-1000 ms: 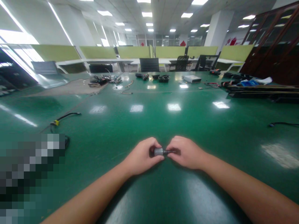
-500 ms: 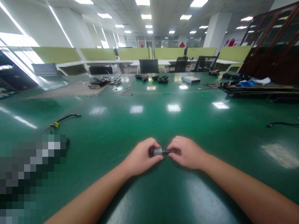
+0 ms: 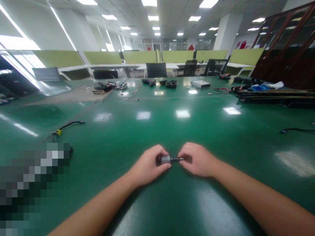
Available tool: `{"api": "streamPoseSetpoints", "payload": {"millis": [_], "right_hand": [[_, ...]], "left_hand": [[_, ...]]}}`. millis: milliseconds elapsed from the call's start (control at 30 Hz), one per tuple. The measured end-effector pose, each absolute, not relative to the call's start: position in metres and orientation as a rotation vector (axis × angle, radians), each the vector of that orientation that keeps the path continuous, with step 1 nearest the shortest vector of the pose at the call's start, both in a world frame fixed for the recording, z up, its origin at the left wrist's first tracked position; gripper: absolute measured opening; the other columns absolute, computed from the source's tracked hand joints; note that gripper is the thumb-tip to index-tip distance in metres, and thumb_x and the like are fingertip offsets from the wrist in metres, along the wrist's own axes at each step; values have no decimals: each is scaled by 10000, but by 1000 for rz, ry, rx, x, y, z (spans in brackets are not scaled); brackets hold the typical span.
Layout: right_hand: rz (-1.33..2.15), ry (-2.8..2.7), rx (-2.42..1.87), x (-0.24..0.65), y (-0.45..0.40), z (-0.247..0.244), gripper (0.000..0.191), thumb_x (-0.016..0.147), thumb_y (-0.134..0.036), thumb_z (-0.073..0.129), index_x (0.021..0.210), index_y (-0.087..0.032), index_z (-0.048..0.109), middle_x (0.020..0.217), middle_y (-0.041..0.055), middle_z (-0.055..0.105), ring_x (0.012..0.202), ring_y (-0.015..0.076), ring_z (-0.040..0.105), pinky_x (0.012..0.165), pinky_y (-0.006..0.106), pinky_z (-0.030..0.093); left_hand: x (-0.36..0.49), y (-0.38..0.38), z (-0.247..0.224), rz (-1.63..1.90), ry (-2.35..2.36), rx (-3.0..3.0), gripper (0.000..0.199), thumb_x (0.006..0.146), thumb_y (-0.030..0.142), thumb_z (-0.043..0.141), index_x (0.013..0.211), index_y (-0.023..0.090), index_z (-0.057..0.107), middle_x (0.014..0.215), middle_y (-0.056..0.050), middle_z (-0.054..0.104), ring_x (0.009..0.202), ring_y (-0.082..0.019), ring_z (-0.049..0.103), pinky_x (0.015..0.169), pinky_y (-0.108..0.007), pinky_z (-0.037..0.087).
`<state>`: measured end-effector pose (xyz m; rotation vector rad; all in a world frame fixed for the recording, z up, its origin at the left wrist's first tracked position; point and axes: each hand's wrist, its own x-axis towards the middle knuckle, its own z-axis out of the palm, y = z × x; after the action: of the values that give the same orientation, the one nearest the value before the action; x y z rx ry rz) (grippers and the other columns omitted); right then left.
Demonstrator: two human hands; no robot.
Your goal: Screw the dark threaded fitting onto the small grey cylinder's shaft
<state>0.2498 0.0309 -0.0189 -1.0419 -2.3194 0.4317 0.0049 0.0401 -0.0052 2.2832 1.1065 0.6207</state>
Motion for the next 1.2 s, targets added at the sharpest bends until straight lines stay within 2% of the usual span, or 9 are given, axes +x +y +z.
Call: {"api": "streamPoseSetpoints", "payload": {"millis": [800, 1000, 1200], "right_hand": [[487, -2339, -1092, 263, 34, -16, 103, 784, -114, 673, 853, -190, 685, 791, 24, 659, 785, 180, 581, 713, 296, 449], [339, -2289, -1240, 271, 41, -19, 104, 766, -116, 680, 840, -189, 676, 796, 27, 661, 774, 184, 583, 701, 305, 439], [431, -2307, -1160, 272, 40, -17, 106, 769, -105, 669, 835, -187, 673, 790, 24, 657, 766, 178, 582, 704, 302, 446]], "left_hand": [[3, 41, -6, 626, 1106, 2288, 204, 815, 265, 744, 942, 197, 600, 934, -19, 640, 836, -193, 596, 746, -310, 463], [2, 41, -7, 641, 1092, 2292, 216, 813, 282, 744, 947, 201, 595, 940, -23, 643, 839, -196, 599, 750, -313, 470], [3, 40, -6, 637, 1097, 2282, 212, 808, 271, 750, 937, 201, 596, 945, -24, 648, 843, -197, 609, 751, -313, 473]]}}
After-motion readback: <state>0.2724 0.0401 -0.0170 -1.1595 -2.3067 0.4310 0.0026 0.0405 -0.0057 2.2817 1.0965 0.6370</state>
